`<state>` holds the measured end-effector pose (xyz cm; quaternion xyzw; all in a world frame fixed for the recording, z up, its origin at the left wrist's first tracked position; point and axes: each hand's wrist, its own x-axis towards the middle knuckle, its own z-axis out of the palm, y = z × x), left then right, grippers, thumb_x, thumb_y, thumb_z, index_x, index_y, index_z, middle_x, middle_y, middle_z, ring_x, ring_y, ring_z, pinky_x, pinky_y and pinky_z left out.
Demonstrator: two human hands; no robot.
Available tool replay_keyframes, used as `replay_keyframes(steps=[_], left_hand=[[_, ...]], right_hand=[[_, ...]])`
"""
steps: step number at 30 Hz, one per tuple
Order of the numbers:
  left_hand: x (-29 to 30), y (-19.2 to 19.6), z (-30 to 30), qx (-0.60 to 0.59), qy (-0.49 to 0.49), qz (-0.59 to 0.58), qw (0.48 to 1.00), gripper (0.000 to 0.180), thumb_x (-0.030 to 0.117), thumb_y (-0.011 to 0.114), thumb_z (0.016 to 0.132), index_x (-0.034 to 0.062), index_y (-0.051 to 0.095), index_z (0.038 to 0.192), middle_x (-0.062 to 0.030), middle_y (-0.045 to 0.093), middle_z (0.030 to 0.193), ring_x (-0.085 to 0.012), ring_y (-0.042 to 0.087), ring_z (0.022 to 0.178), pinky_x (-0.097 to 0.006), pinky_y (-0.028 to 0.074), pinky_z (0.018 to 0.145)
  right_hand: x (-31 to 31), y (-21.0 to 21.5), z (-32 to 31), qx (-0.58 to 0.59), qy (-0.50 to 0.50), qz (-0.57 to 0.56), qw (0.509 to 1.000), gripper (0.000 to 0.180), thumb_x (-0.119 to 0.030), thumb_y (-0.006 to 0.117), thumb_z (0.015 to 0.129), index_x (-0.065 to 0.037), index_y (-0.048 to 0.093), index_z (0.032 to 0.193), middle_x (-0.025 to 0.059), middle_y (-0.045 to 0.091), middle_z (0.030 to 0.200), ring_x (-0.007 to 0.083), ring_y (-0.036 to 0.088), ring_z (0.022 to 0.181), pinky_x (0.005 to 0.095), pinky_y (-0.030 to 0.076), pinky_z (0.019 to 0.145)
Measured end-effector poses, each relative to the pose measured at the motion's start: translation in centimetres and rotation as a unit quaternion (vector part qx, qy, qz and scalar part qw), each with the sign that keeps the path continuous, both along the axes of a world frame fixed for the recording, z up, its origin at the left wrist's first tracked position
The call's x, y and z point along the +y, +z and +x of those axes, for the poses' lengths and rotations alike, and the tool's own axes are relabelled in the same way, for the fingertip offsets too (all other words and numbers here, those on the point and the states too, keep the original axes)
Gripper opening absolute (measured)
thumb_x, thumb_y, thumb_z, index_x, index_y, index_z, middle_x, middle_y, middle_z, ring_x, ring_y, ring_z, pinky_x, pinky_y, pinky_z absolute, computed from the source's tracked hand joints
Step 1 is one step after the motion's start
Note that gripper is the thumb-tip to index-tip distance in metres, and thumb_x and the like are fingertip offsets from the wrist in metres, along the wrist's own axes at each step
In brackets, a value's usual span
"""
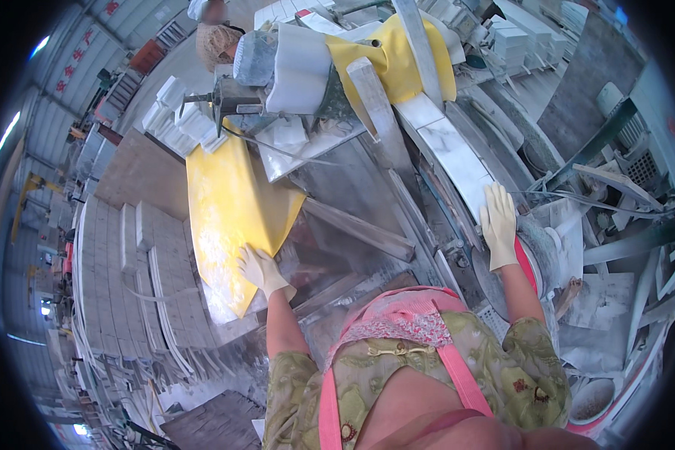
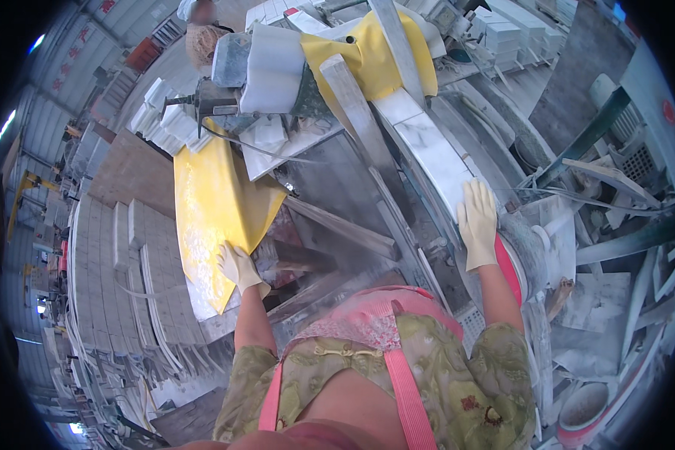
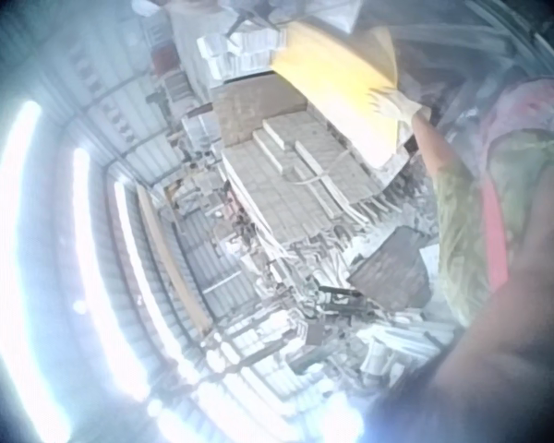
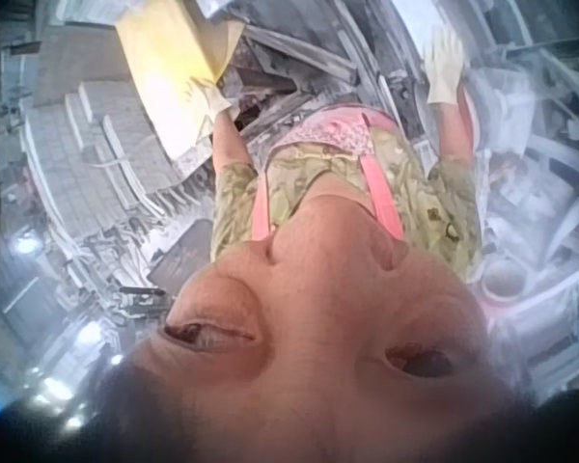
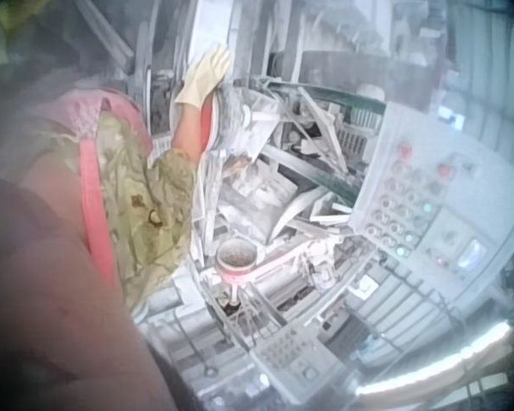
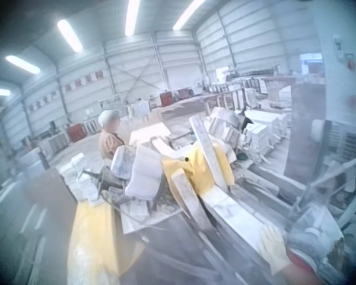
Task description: The person picks up white rectangular tiles from a pile and places them onto a yellow conveyor belt, stacking them in neat piles. The person wears gloves and repeatedly transfers tiles from the floor to the belt, forming multiple stacks.
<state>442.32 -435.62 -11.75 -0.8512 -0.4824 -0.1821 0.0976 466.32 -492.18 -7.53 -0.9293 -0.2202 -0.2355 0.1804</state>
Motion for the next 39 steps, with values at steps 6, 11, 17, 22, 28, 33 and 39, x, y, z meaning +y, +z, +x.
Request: replay_keyframes(steps=[6,11,17,22,28,33,39], left_hand=[[-0.2,0.1,0.0,-0.005,-0.004,0.008,1.000,0.048,0.030,0.046,0.103,0.0064,0.057,0.144,-0.0164,0.055,0.149,-0.0411,0.048,0.136,-0.053,0.035,0.114],[-0.3,0.2,-0.1,-0.009,-0.007,0.008,1.000,0.048,0.030,0.047,0.103,0.0064,0.058,0.143,-0.0169,0.055,0.149,-0.0412,0.048,0.136,-0.053,0.035,0.115],[-0.2,0.2,-0.1,-0.019,-0.009,0.011,1.000,0.048,0.030,0.047,0.103,0.0070,0.058,0.143,-0.0162,0.055,0.149,-0.0418,0.049,0.135,-0.054,0.035,0.115],[-0.4,0.5,-0.1,-0.025,-0.010,-0.012,1.000,0.046,0.028,0.047,0.104,0.0074,0.057,0.144,-0.0194,0.054,0.150,-0.0446,0.048,0.138,-0.053,0.033,0.117],[-0.9,1.1,0.0,-0.028,-0.013,-0.013,0.999,0.046,0.028,0.047,0.104,0.0058,0.057,0.143,-0.0196,0.055,0.149,-0.0437,0.048,0.136,-0.053,0.033,0.116],[-0.9,1.2,0.0,-0.021,-0.008,-0.021,1.000,0.046,0.027,0.046,0.104,0.0049,0.057,0.142,-0.0197,0.055,0.149,-0.0439,0.047,0.136,-0.053,0.033,0.116],[-0.8,1.1,0.0,-0.019,-0.011,-0.013,1.000,0.046,0.028,0.046,0.104,0.0049,0.057,0.143,-0.0194,0.055,0.149,-0.0435,0.047,0.137,-0.053,0.033,0.116]], right_hand=[[-0.4,-0.2,-0.3,0.012,-0.007,-0.009,1.000,0.051,-0.026,0.052,0.101,-0.002,0.051,0.146,0.0226,0.049,0.151,0.0385,0.042,0.144,0.0500,0.027,0.123],[-0.5,0.0,-0.6,0.021,-0.007,-0.015,1.000,0.051,-0.027,0.051,0.102,-0.003,0.052,0.146,0.0221,0.049,0.151,0.0381,0.041,0.144,0.0496,0.026,0.123],[-0.8,0.1,-1.0,0.028,-0.009,-0.017,0.999,0.051,-0.027,0.050,0.102,-0.003,0.051,0.146,0.0218,0.048,0.152,0.0381,0.040,0.145,0.0491,0.025,0.124],[-1.0,0.0,-1.2,0.026,-0.010,-0.022,0.999,0.050,-0.027,0.050,0.102,-0.003,0.051,0.146,0.0219,0.048,0.152,0.0383,0.040,0.145,0.0490,0.025,0.124],[-1.3,0.1,-1.5,0.022,-0.006,-0.021,1.000,0.050,-0.026,0.050,0.102,-0.003,0.051,0.146,0.0222,0.049,0.152,0.0386,0.040,0.145,0.0495,0.025,0.124],[-1.5,0.2,-1.8,0.020,-0.004,-0.013,1.000,0.050,-0.025,0.051,0.102,-0.002,0.052,0.146,0.0224,0.050,0.151,0.0388,0.042,0.144,0.0499,0.026,0.123],[-1.8,0.3,-2.1,0.023,-0.004,-0.006,1.000,0.050,-0.025,0.052,0.102,-0.003,0.052,0.146,0.0222,0.050,0.151,0.0389,0.041,0.144,0.0497,0.026,0.123]])
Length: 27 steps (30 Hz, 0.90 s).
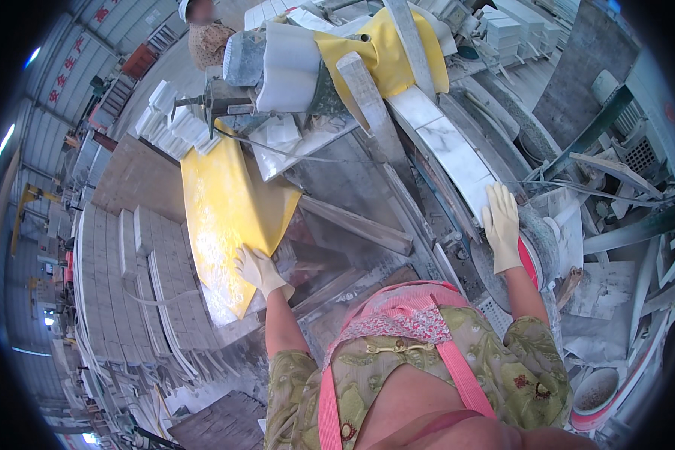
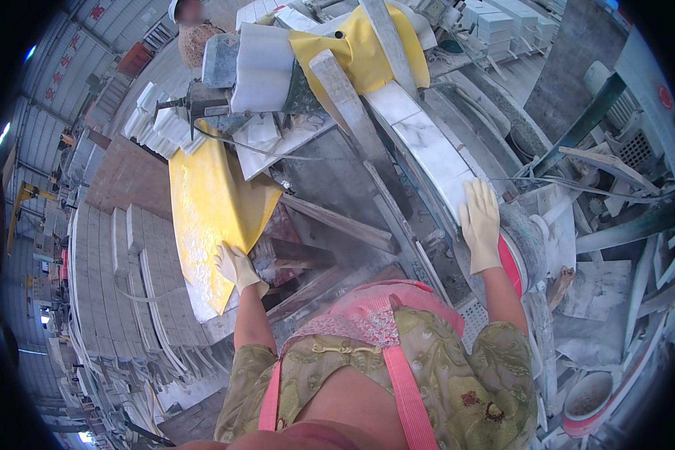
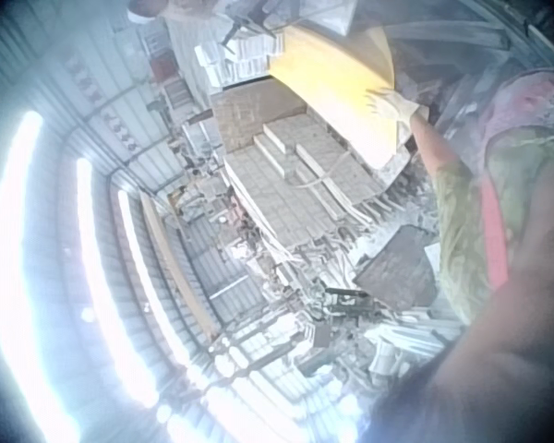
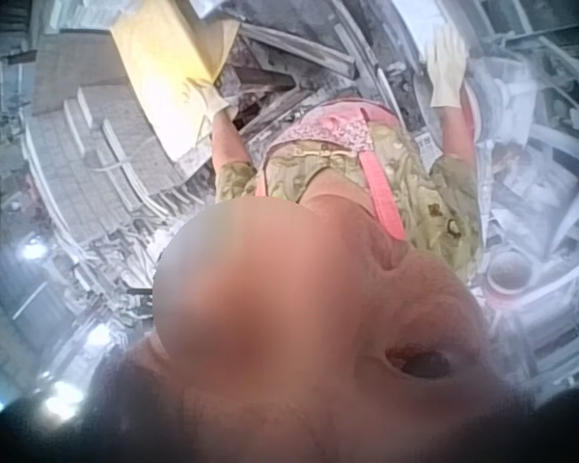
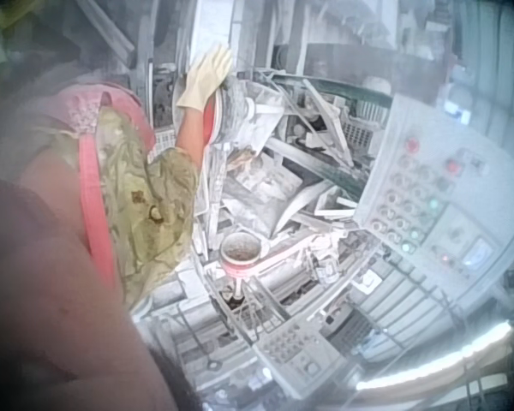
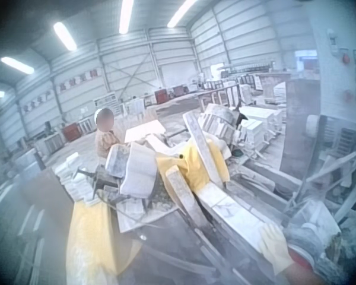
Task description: The person picks up white rectangular tiles from a pile and places them onto a yellow conveyor belt, stacking them in neat piles. The person wears gloves and repeatedly transfers tiles from the floor to the belt, forming multiple stacks.
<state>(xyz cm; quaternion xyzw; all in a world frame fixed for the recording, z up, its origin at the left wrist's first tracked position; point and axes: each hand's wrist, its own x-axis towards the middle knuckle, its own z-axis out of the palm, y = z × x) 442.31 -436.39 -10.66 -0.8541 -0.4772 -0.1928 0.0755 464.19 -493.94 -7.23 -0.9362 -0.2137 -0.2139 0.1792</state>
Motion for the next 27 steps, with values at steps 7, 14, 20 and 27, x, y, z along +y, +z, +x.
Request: replay_keyframes(steps=[7,14,20,27], left_hand=[[0.2,-0.2,0.0,-0.001,0.003,-0.015,1.000,0.047,0.029,0.045,0.104,0.0060,0.057,0.143,-0.0178,0.054,0.150,-0.0434,0.047,0.137,-0.053,0.033,0.117],[0.3,-0.3,-0.1,0.003,0.007,-0.007,1.000,0.048,0.031,0.045,0.104,0.0080,0.057,0.144,-0.0153,0.054,0.151,-0.0425,0.047,0.138,-0.054,0.033,0.117],[0.4,-0.2,0.2,0.012,0.013,-0.019,1.000,0.048,0.032,0.045,0.104,0.0075,0.056,0.145,-0.0153,0.053,0.152,-0.0425,0.046,0.139,-0.053,0.033,0.117],[0.5,-0.8,-0.5,0.021,-0.005,0.001,1.000,0.049,0.031,0.041,0.106,0.0059,0.055,0.145,-0.0166,0.053,0.152,-0.0413,0.046,0.139,-0.051,0.034,0.116]], right_hand=[[-0.4,0.0,-0.4,0.003,-0.002,-0.011,1.000,0.049,-0.026,0.051,0.102,-0.003,0.052,0.146,0.0221,0.050,0.151,0.0390,0.041,0.144,0.0496,0.027,0.123],[-0.6,0.2,-0.9,0.006,-0.005,-0.010,1.000,0.049,-0.027,0.051,0.103,-0.004,0.052,0.146,0.0220,0.050,0.151,0.0394,0.042,0.144,0.0497,0.027,0.123],[-0.7,0.3,-1.0,0.010,-0.010,-0.015,1.000,0.049,-0.026,0.051,0.102,-0.003,0.052,0.146,0.0219,0.051,0.150,0.0387,0.042,0.144,0.0492,0.027,0.123],[-1.6,-0.3,-1.6,0.005,-0.001,-0.011,1.000,0.051,-0.024,0.051,0.101,-0.002,0.052,0.146,0.0215,0.051,0.151,0.0367,0.040,0.146,0.0488,0.026,0.123]])
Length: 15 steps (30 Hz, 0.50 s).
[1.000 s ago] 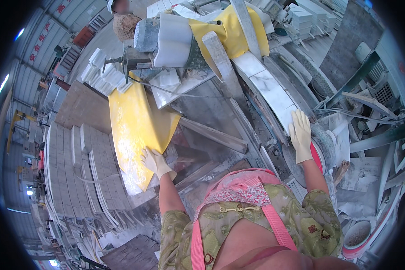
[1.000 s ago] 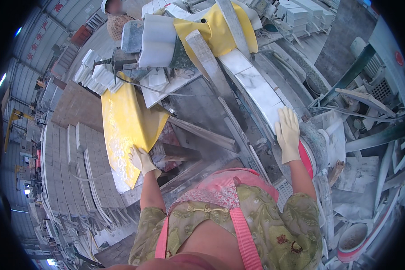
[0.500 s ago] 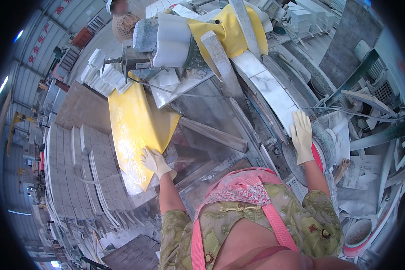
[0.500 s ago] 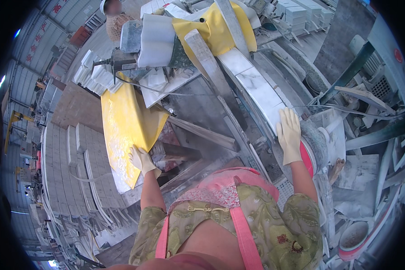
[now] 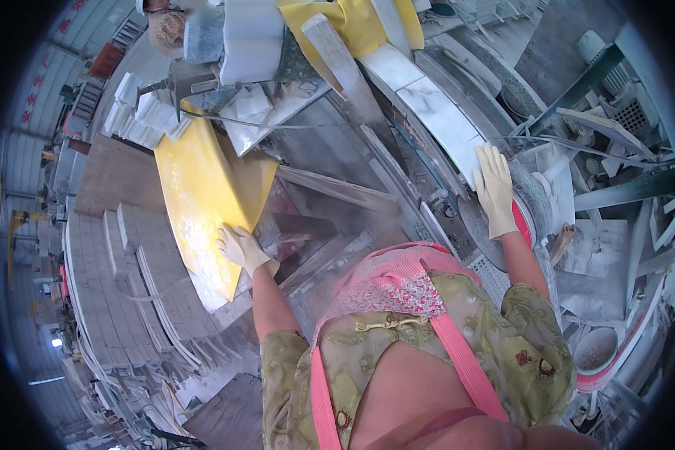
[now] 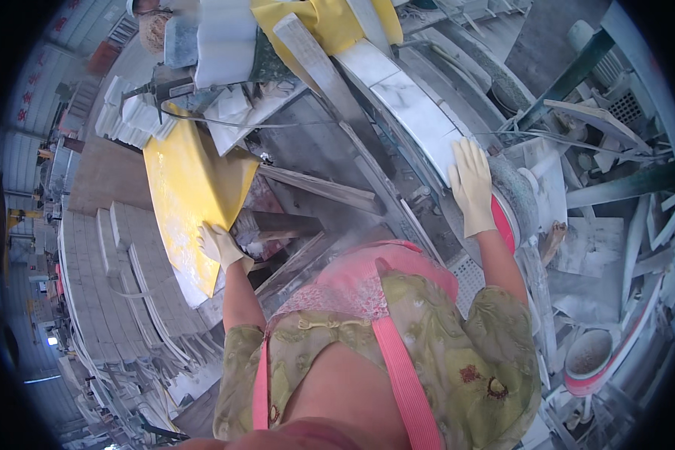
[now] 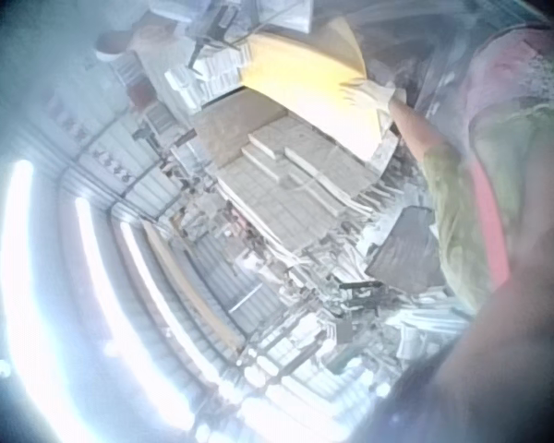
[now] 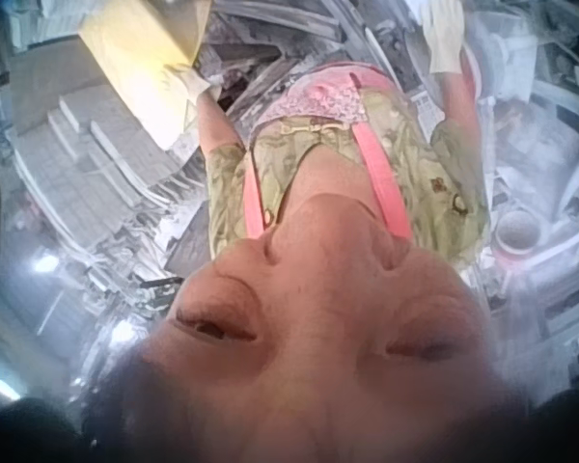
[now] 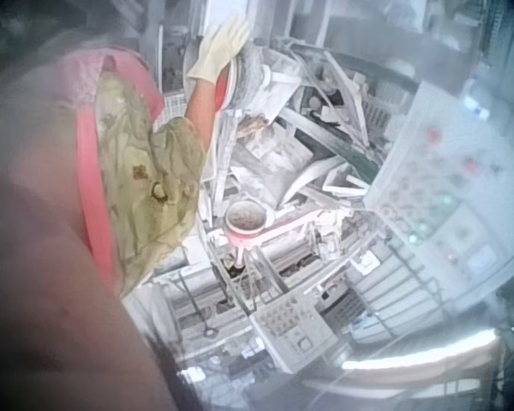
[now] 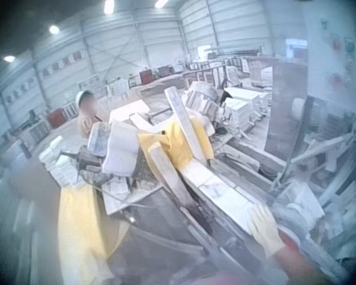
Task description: The person picks up white rectangular tiles from a pile and places them onto a yellow conveyor belt, stacking them in neat piles. The person wears gloves and repeatedly transfers tiles from the floor to the belt, forming multiple stacks.
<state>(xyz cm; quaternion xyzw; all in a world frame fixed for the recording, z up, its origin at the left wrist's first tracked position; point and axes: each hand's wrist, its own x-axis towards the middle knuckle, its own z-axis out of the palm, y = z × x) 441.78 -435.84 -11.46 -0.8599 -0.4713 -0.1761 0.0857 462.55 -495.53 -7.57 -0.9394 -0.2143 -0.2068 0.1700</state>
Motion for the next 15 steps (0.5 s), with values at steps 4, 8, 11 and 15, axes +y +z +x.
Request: replay_keyframes(steps=[4,8,11,15], left_hand=[[0.01,0.46,0.04,0.000,-0.009,-0.014,1.000,0.050,0.031,0.044,0.105,0.0058,0.053,0.147,-0.0182,0.052,0.152,-0.0434,0.046,0.138,-0.051,0.033,0.117],[-0.31,0.85,0.60,-0.015,0.004,-0.004,1.000,0.050,0.031,0.044,0.104,0.0041,0.054,0.145,-0.0180,0.052,0.152,-0.0442,0.047,0.137,-0.053,0.033,0.116],[-0.34,0.93,0.52,-0.024,0.001,-0.011,1.000,0.050,0.031,0.044,0.104,0.0037,0.055,0.144,-0.0181,0.052,0.153,-0.0439,0.045,0.139,-0.052,0.034,0.117],[0.13,1.03,0.33,-0.010,-0.005,-0.061,0.998,0.051,0.031,0.041,0.105,0.0050,0.054,0.146,-0.0180,0.053,0.152,-0.0418,0.046,0.140,-0.051,0.034,0.116]], right_hand=[[0.18,0.38,-0.27,0.026,-0.012,0.012,1.000,0.051,-0.025,0.050,0.100,-0.002,0.052,0.146,0.0232,0.049,0.152,0.0398,0.041,0.144,0.0502,0.026,0.123],[0.10,0.55,-0.18,0.004,-0.006,0.002,1.000,0.052,-0.025,0.052,0.099,-0.002,0.052,0.146,0.0223,0.049,0.152,0.0389,0.042,0.144,0.0495,0.028,0.123],[-0.31,0.02,-0.36,0.006,-0.008,0.004,1.000,0.052,-0.024,0.053,0.099,-0.002,0.052,0.145,0.0218,0.050,0.151,0.0385,0.042,0.143,0.0486,0.028,0.123],[-0.52,-0.05,-0.58,-0.016,-0.003,0.019,1.000,0.051,-0.024,0.056,0.098,-0.003,0.053,0.145,0.0204,0.051,0.150,0.0394,0.043,0.141,0.0480,0.030,0.122]])
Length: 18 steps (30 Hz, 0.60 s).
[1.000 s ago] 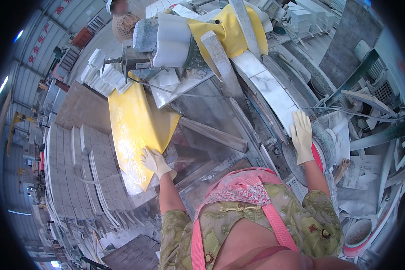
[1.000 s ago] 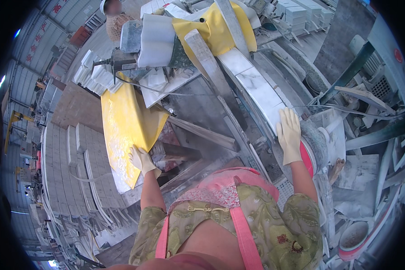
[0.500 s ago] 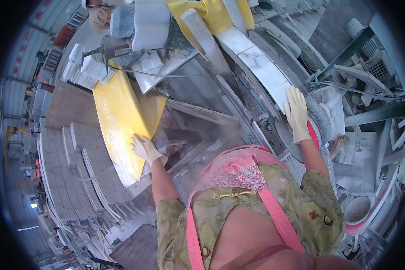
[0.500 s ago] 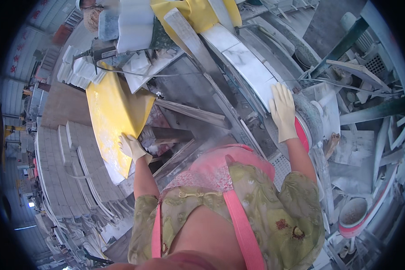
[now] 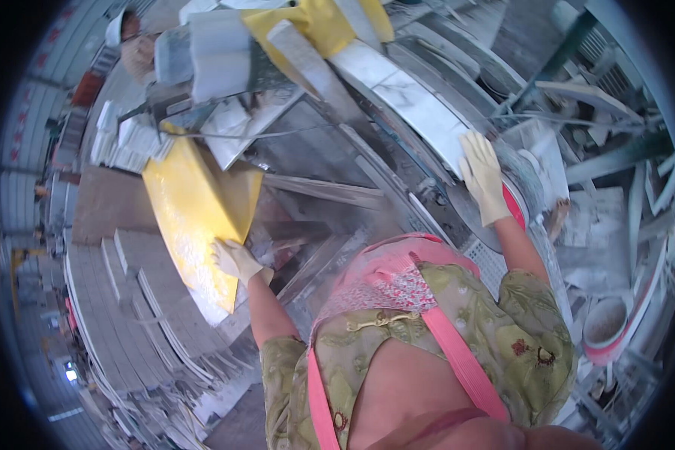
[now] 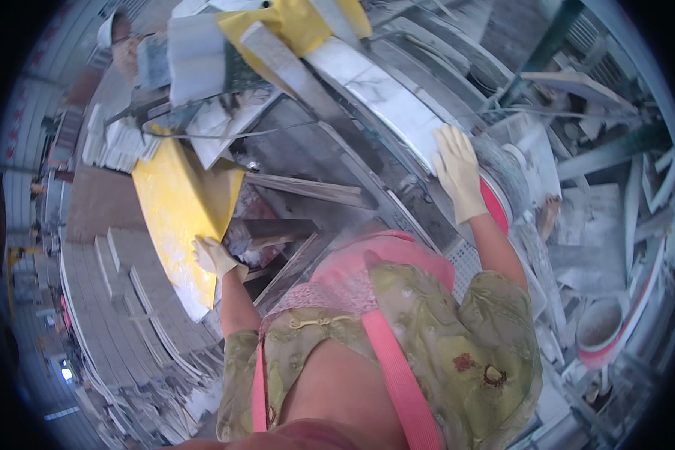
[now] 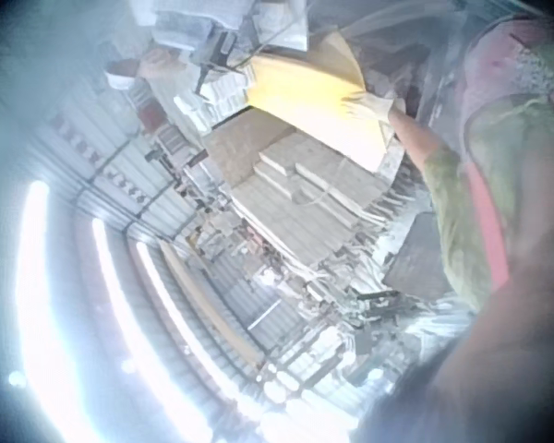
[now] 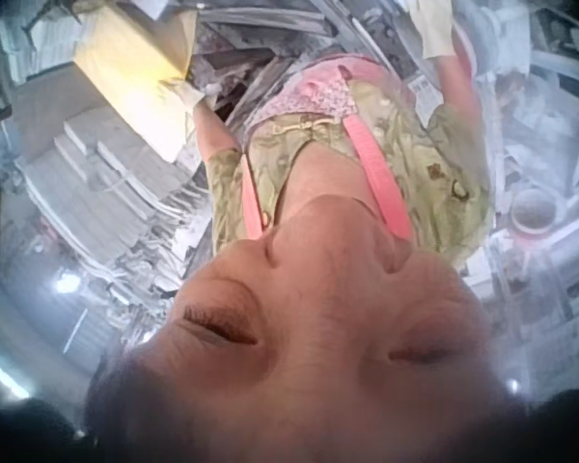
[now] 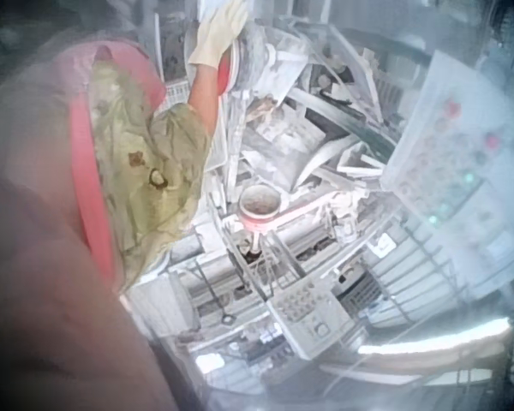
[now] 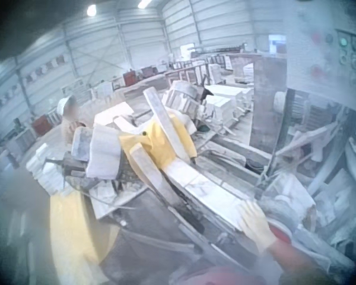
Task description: The person picks up white rectangular tiles from a pile and places them onto a yellow conveyor belt, stacking them in neat piles. The person wears gloves and repeatedly transfers tiles from the floor to the belt, forming multiple stacks.
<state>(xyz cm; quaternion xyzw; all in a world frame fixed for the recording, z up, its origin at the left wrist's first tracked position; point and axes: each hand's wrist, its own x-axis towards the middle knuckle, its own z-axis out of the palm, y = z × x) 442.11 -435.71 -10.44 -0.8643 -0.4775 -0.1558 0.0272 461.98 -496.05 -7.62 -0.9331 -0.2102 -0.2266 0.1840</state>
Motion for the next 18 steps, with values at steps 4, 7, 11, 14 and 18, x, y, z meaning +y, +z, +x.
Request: replay_keyframes(steps=[4,7,11,14,18], left_hand=[[-0.4,0.8,0.3,0.008,0.009,-0.014,1.000,0.053,0.032,0.038,0.105,0.0067,0.052,0.149,-0.0178,0.050,0.155,-0.0424,0.045,0.141,-0.050,0.032,0.118],[-1.8,2.5,0.5,0.013,0.020,-0.037,0.999,0.053,0.033,0.035,0.106,0.0071,0.050,0.150,-0.0185,0.047,0.157,-0.0414,0.042,0.143,-0.050,0.029,0.120],[-3.9,4.9,0.7,0.022,0.017,-0.081,0.996,0.055,0.033,0.032,0.107,0.0057,0.044,0.154,-0.0184,0.040,0.162,-0.0394,0.036,0.148,-0.048,0.026,0.123],[-4.2,4.6,0.4,-0.027,-0.015,-0.018,0.999,0.053,0.032,0.033,0.106,0.0046,0.052,0.146,-0.0197,0.053,0.151,-0.0426,0.050,0.134,-0.052,0.038,0.113],[-0.8,1.0,-0.3,-0.042,-0.024,-0.023,0.999,0.054,0.031,0.037,0.105,0.0043,0.049,0.150,-0.0198,0.053,0.150,-0.0413,0.050,0.134,-0.052,0.037,0.114]], right_hand=[[-0.8,3.2,-1.0,0.111,0.034,-0.019,0.993,0.067,-0.027,0.067,0.090,-0.005,0.048,0.150,0.0203,0.044,0.157,0.0372,0.036,0.149,0.0480,0.025,0.125],[-2.0,6.4,-2.4,0.188,0.114,-0.145,0.965,0.078,-0.025,0.073,0.085,-0.007,0.041,0.155,0.0200,0.037,0.161,0.0353,0.029,0.153,0.0488,0.022,0.126],[-0.4,6.1,-2.1,0.115,0.077,-0.177,0.974,0.087,-0.024,0.078,0.078,-0.008,0.040,0.155,0.0179,0.037,0.161,0.0314,0.031,0.152,0.0467,0.023,0.126],[1.4,3.4,-0.9,0.053,0.016,-0.239,0.970,0.075,-0.020,0.066,0.087,-0.002,0.038,0.154,0.0173,0.041,0.158,0.0297,0.034,0.150,0.0457,0.024,0.126],[1.2,2.0,0.1,0.003,0.037,-0.132,0.991,0.051,-0.012,0.056,0.089,0.003,0.052,0.139,0.0204,0.056,0.140,0.0341,0.049,0.137,0.0449,0.037,0.119]])
